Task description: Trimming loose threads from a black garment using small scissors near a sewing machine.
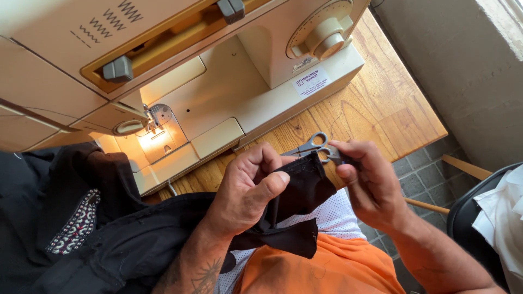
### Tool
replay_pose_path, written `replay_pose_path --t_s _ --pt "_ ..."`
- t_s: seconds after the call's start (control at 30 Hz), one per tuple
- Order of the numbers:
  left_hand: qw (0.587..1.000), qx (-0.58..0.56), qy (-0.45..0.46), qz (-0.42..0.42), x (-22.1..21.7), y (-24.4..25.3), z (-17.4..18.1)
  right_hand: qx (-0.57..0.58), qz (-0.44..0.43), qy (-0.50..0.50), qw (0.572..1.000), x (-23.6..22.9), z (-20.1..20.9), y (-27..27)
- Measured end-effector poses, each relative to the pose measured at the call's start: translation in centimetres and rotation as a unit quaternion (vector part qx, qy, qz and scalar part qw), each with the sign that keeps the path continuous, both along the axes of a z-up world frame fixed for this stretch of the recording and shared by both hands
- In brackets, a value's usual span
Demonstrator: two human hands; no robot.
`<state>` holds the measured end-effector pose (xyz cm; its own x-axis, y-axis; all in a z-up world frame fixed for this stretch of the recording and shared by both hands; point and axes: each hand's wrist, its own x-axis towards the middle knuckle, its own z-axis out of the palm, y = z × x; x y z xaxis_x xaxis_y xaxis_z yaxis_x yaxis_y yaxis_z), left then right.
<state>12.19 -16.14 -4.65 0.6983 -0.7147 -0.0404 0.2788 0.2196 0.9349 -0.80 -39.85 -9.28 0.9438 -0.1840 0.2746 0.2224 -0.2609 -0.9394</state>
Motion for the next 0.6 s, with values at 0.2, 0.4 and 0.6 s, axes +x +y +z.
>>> replay_pose_path --t_s 0.2,0.4,0.6 --pt "1.0 0.011 0.02 -0.01 -0.4 0.1 -0.1 -0.202 -0.022 -0.041 0.978 -0.1 2.1 -1.2" --pt "0.999 -0.007 0.022 -0.025 -0.6 0.1 0.0 -0.326 -0.004 -0.127 0.937 1.4 2.9 -0.6" --pt "0.995 0.072 -0.072 -0.005 -0.9 -0.1 1.7 -0.294 -0.001 -0.074 0.953 1.1 3.7 0.1"
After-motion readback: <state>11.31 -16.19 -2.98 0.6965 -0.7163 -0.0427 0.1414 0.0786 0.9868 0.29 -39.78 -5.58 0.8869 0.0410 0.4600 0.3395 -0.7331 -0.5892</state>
